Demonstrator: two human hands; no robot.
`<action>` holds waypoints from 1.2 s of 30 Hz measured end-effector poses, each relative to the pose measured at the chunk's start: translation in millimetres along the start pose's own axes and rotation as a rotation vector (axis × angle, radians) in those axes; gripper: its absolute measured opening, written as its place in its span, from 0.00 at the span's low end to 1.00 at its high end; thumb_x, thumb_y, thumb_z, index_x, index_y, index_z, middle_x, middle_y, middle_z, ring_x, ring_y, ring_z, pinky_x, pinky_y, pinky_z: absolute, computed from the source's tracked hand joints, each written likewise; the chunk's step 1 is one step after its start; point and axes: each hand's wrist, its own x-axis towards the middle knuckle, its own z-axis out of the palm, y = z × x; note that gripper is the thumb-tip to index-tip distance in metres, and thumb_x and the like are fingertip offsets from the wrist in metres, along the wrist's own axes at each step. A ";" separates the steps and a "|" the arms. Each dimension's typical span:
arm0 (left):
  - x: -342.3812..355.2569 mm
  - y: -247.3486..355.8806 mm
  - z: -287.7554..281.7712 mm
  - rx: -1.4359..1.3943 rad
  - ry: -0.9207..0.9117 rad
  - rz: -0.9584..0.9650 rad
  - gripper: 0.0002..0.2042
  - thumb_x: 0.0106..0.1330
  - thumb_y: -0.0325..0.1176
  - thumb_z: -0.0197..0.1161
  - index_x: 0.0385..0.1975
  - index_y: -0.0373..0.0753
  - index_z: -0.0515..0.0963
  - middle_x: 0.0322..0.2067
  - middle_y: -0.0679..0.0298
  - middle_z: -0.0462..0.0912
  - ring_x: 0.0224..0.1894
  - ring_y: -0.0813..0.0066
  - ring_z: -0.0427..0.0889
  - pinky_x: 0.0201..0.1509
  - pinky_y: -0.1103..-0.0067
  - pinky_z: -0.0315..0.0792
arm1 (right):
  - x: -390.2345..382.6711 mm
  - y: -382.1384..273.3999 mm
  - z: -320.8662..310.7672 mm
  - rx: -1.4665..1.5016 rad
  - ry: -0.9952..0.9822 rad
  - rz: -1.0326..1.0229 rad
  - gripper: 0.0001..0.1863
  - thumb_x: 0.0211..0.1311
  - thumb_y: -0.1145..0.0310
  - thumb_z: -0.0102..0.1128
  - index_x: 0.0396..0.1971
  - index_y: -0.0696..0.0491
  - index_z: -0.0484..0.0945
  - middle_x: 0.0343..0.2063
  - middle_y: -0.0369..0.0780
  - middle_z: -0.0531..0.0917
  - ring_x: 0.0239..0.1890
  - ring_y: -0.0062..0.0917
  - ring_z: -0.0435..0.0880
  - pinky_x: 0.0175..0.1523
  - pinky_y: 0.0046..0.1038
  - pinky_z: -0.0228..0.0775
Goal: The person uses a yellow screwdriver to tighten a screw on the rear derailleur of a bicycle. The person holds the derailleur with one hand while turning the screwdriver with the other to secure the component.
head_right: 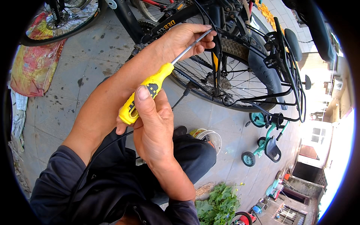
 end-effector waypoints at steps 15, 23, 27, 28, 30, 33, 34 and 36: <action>1.7 0.0 -2.1 -0.004 -0.026 -0.009 0.10 0.61 0.35 0.59 0.32 0.34 0.77 0.26 0.62 0.79 0.30 0.71 0.82 0.20 0.88 0.68 | 1.4 -2.3 -0.5 0.028 -0.032 -0.041 0.23 0.65 0.50 0.45 0.37 0.59 0.68 0.29 0.44 0.76 0.22 0.32 0.77 0.19 0.26 0.69; 1.8 0.0 -2.3 -0.009 -0.026 -0.009 0.10 0.61 0.35 0.59 0.32 0.34 0.77 0.26 0.62 0.80 0.30 0.71 0.82 0.20 0.88 0.68 | 2.8 -1.4 -4.4 0.256 -0.150 0.009 0.25 0.67 0.49 0.39 0.46 0.57 0.65 0.35 0.46 0.76 0.28 0.35 0.78 0.21 0.28 0.71; 4.2 0.8 -1.7 -0.006 0.007 0.002 0.09 0.61 0.34 0.57 0.30 0.34 0.77 0.26 0.60 0.81 0.30 0.68 0.82 0.21 0.84 0.66 | 1.3 1.4 -4.1 0.162 -0.112 0.056 0.25 0.67 0.49 0.38 0.46 0.58 0.66 0.36 0.47 0.76 0.29 0.35 0.79 0.24 0.30 0.75; 4.8 0.2 -1.2 -0.011 0.011 -0.003 0.09 0.61 0.34 0.57 0.30 0.34 0.77 0.26 0.60 0.81 0.30 0.68 0.82 0.21 0.84 0.66 | 1.5 4.4 -5.8 0.137 -0.101 0.068 0.25 0.67 0.49 0.38 0.46 0.58 0.66 0.36 0.47 0.76 0.30 0.35 0.80 0.25 0.30 0.76; 4.9 -1.2 -1.9 -0.021 -0.009 -0.013 0.09 0.61 0.33 0.59 0.33 0.33 0.76 0.27 0.61 0.79 0.30 0.69 0.82 0.20 0.88 0.68 | 0.9 6.2 -6.8 0.061 -0.073 0.068 0.23 0.68 0.51 0.40 0.45 0.58 0.67 0.36 0.48 0.76 0.30 0.34 0.80 0.26 0.31 0.77; 5.2 -0.9 -2.1 -0.024 0.000 -0.011 0.09 0.61 0.33 0.58 0.31 0.33 0.77 0.26 0.60 0.80 0.29 0.69 0.82 0.19 0.86 0.67 | 0.6 2.7 -5.1 0.004 -0.077 0.076 0.23 0.67 0.52 0.41 0.45 0.59 0.67 0.36 0.49 0.77 0.30 0.33 0.81 0.26 0.31 0.77; 6.4 -1.1 -1.9 -0.023 0.006 -0.010 0.08 0.61 0.33 0.57 0.30 0.34 0.77 0.26 0.60 0.81 0.29 0.68 0.82 0.19 0.85 0.66 | 0.1 -0.3 -3.5 -0.004 -0.077 0.076 0.23 0.67 0.52 0.42 0.45 0.59 0.67 0.36 0.49 0.77 0.30 0.33 0.81 0.27 0.31 0.77; 7.9 -1.3 -4.6 -0.016 -0.018 -0.016 0.08 0.61 0.33 0.58 0.29 0.34 0.77 0.25 0.61 0.81 0.29 0.69 0.82 0.19 0.85 0.67 | -0.6 -4.5 -1.5 -0.035 -0.072 0.082 0.23 0.67 0.53 0.42 0.46 0.60 0.67 0.36 0.49 0.77 0.30 0.32 0.81 0.26 0.30 0.76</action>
